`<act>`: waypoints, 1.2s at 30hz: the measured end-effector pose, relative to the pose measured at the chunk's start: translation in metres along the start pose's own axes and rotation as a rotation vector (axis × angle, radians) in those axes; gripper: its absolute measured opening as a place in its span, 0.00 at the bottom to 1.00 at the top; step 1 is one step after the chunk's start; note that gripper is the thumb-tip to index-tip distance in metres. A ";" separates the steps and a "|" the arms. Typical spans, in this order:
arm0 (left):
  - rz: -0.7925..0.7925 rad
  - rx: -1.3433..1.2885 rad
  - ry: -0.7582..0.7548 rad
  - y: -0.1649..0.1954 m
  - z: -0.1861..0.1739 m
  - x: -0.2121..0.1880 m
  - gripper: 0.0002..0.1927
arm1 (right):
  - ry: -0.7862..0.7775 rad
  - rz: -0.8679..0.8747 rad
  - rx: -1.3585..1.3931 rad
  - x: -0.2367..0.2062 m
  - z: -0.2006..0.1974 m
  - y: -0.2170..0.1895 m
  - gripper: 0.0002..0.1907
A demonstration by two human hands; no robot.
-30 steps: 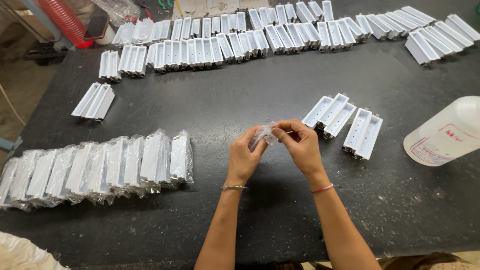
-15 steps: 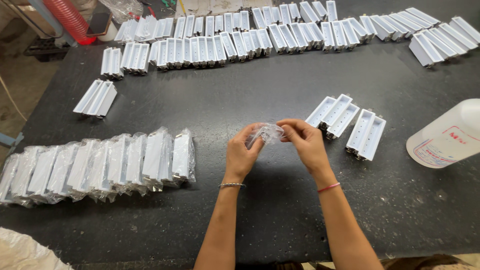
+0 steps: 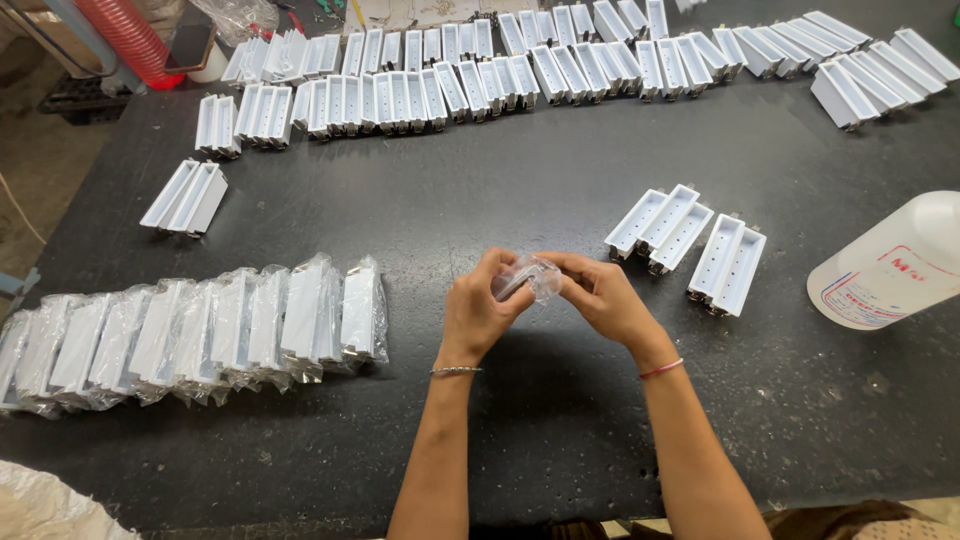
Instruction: The person wraps white rectangular components individually in clear plastic bags. They pick up a component, place it in a bag, fold the plastic around it, and set the wrapped unit aside. The process is repeated multiple times across the table.
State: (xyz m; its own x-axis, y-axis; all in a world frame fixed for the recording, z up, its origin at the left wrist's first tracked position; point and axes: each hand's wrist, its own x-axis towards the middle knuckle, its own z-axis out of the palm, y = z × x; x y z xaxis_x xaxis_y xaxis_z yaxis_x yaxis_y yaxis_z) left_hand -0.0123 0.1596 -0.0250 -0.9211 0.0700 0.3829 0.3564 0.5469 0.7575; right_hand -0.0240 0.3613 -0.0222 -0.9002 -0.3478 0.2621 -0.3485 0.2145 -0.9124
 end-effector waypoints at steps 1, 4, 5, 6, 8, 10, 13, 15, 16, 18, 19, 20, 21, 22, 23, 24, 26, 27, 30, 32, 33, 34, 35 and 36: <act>0.043 -0.001 0.024 0.000 0.001 0.000 0.21 | 0.014 0.058 -0.032 0.000 0.002 0.000 0.19; 0.091 -0.044 0.045 0.002 0.004 -0.003 0.23 | 0.059 0.161 -0.101 -0.001 0.004 -0.001 0.19; 0.112 -0.041 0.045 0.003 0.005 -0.003 0.25 | 0.073 0.148 -0.103 -0.001 0.004 -0.002 0.19; 0.134 -0.038 0.045 0.005 0.006 -0.004 0.26 | 0.086 0.135 -0.105 -0.001 0.005 -0.002 0.18; 0.158 -0.043 0.041 0.008 0.007 -0.004 0.29 | 0.116 0.038 -0.047 0.000 0.005 -0.003 0.17; 0.161 -0.059 0.029 0.011 0.008 -0.005 0.33 | 0.136 -0.005 -0.012 0.000 0.006 -0.001 0.16; 0.198 -0.069 0.023 0.014 0.011 -0.005 0.35 | 0.152 0.021 0.009 0.000 0.003 0.003 0.15; 0.253 -0.040 0.026 0.014 0.015 -0.006 0.34 | 0.157 0.050 0.033 0.001 0.000 0.006 0.15; 0.281 -0.025 0.028 0.013 0.016 -0.006 0.34 | 0.149 0.051 0.086 0.001 -0.001 0.008 0.14; 0.270 -0.030 0.021 0.012 0.021 -0.006 0.33 | 0.132 0.052 0.194 0.002 -0.004 0.011 0.13; 0.263 -0.033 0.020 0.011 0.024 -0.006 0.33 | 0.131 0.062 0.225 0.002 -0.005 0.012 0.13; 0.267 -0.034 0.018 0.011 0.026 -0.006 0.33 | 0.129 0.071 0.255 0.002 -0.006 0.013 0.12; 0.271 -0.035 0.018 0.011 0.029 -0.006 0.33 | 0.127 0.079 0.284 0.003 -0.007 0.014 0.12; 0.275 -0.035 0.019 0.012 0.031 -0.006 0.33 | 0.134 0.077 0.257 0.003 -0.008 0.014 0.12; 0.297 -0.039 0.034 0.013 0.032 -0.006 0.34 | 0.141 0.076 0.232 0.003 -0.008 0.015 0.11; 0.319 -0.044 0.050 0.013 0.033 -0.007 0.35 | 0.148 0.076 0.205 0.003 -0.008 0.015 0.11; 0.301 -0.068 0.043 0.016 0.034 -0.006 0.38 | 0.154 0.069 0.227 0.003 -0.007 0.015 0.11; 0.262 -0.088 0.022 0.018 0.034 -0.006 0.39 | 0.158 0.065 0.238 0.003 -0.006 0.015 0.11; 0.195 -0.070 -0.037 0.022 0.034 -0.007 0.41 | 0.169 0.105 0.175 0.003 -0.006 0.015 0.11; 0.186 -0.042 -0.061 0.024 0.035 -0.007 0.39 | 0.176 0.133 0.110 0.003 -0.005 0.014 0.10; 0.190 -0.032 -0.069 0.025 0.036 -0.007 0.38 | 0.180 0.148 0.078 0.002 -0.006 0.014 0.09; 0.194 -0.023 -0.077 0.025 0.036 -0.007 0.37 | 0.184 0.128 0.104 0.002 -0.006 0.014 0.09; 0.215 -0.054 -0.053 0.025 0.037 -0.007 0.34 | 0.185 0.106 0.128 0.002 -0.007 0.014 0.09; 0.235 -0.082 -0.027 0.024 0.038 -0.007 0.31 | 0.183 0.083 0.153 0.002 -0.007 0.014 0.09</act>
State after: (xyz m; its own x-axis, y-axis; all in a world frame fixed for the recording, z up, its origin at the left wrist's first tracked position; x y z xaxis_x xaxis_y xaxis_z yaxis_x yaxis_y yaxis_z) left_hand -0.0032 0.2043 -0.0295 -0.8152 0.2101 0.5397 0.5715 0.4435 0.6904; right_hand -0.0324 0.3697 -0.0320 -0.9613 -0.1609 0.2237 -0.2399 0.0899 -0.9666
